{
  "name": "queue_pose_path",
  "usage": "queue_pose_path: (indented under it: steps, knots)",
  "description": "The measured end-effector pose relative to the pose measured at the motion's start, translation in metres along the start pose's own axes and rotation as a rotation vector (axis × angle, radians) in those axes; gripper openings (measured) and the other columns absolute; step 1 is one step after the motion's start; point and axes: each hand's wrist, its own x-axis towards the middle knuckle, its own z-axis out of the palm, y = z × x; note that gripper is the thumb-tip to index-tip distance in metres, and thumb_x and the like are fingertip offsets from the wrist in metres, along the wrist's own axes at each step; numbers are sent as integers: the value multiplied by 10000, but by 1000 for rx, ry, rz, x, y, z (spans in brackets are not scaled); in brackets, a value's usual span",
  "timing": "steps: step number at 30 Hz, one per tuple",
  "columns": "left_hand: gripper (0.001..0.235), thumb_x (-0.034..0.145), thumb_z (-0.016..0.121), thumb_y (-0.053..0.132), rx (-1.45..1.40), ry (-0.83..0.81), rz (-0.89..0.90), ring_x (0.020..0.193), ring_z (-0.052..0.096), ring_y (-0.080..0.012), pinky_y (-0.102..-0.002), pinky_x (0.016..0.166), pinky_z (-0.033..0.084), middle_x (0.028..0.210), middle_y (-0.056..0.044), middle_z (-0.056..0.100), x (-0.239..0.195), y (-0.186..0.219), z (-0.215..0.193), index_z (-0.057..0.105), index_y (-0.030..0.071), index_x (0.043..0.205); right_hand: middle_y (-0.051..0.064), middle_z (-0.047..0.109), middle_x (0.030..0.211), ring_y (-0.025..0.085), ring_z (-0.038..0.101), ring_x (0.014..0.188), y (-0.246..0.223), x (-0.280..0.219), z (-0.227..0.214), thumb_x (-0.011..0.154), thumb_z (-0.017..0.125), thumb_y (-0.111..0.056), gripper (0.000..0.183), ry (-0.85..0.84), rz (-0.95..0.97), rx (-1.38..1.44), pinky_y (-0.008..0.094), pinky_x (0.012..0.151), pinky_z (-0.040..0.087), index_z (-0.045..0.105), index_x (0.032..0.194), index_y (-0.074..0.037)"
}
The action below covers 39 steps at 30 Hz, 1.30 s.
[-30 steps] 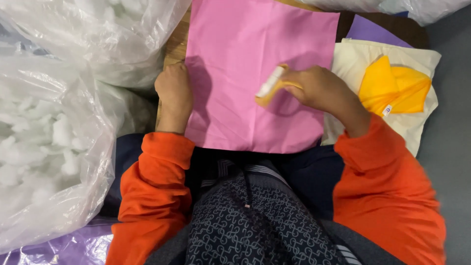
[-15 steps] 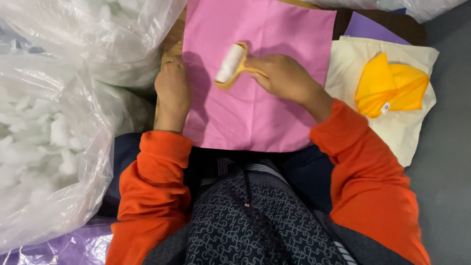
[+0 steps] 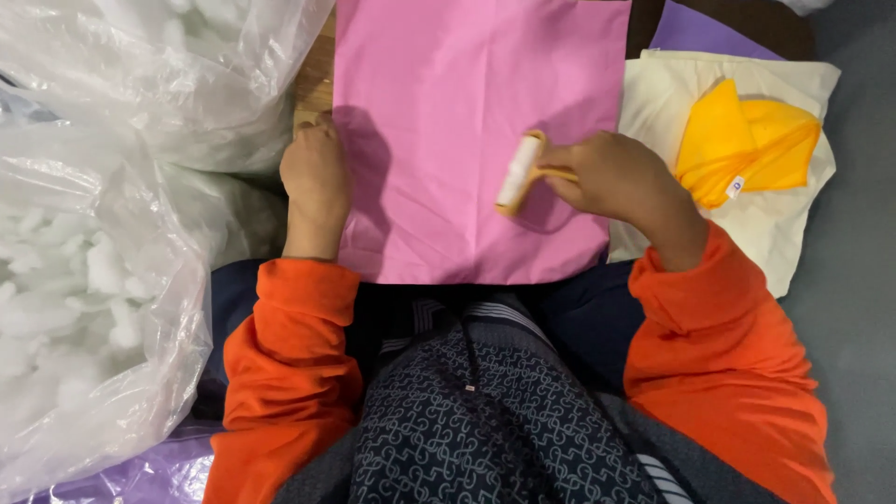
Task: The person smooths a pink cloth bag on a wooden board using a lint roller. They then open the bag and fill it with white cotton stuffing from a nearby plastic bag, pressing the cotton inside to fill the space.
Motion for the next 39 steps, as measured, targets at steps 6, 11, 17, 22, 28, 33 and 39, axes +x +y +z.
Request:
queue_pose_path:
  steps: [6,11,17,22,28,33,39]
  knots:
    - [258,835,625,-100,-86,-32,27,670,757,-359,-441,533,626,860,-143,659,-4,-3,-13,679,-23,1076,302,745,930,514,710,901,22,-40,7,926,626,-324,337,-96,169,89,566,834,548,742,1225,-219]
    - [291,819,628,-109,-67,-30,45,670,756,-338,-395,543,625,821,-146,662,-3,-19,19,682,-39,1096,272,738,963,465,702,880,-4,-6,50,974,645,-303,297,213,-216,246,536,778,558,736,1213,-151]
    - [333,811,617,-126,-24,-23,83,739,763,-350,-414,615,643,876,-166,686,-7,-7,-24,670,-86,1137,128,672,878,349,719,802,-33,31,80,1042,544,-426,333,367,-317,121,454,705,593,667,1329,-311]
    - [480,794,613,-167,-143,-25,56,802,756,-372,-431,671,640,920,-213,692,-8,-9,-26,534,-104,1263,121,650,822,359,721,782,-24,6,46,1010,537,-457,292,217,-214,-17,466,686,586,697,1187,-291]
    - [327,978,659,118,69,138,-239,845,648,-345,-425,409,558,919,-106,650,7,-7,-11,478,120,1251,-44,769,1019,274,697,877,5,-20,1,1010,543,-341,257,-109,95,-9,451,672,528,757,1147,-306]
    - [1072,866,805,621,-119,-38,393,1378,425,-411,-552,1058,508,1521,-207,384,-9,47,-49,193,126,1594,128,699,786,358,654,671,12,-12,18,1033,532,-308,320,117,173,3,494,543,490,672,1307,-219]
    - [1015,792,795,523,-144,-464,368,1508,84,-506,-742,1143,207,1675,-219,99,-14,80,-43,276,166,1588,169,670,767,455,653,653,6,68,20,1075,500,-309,370,368,58,-34,587,520,507,560,1389,-123]
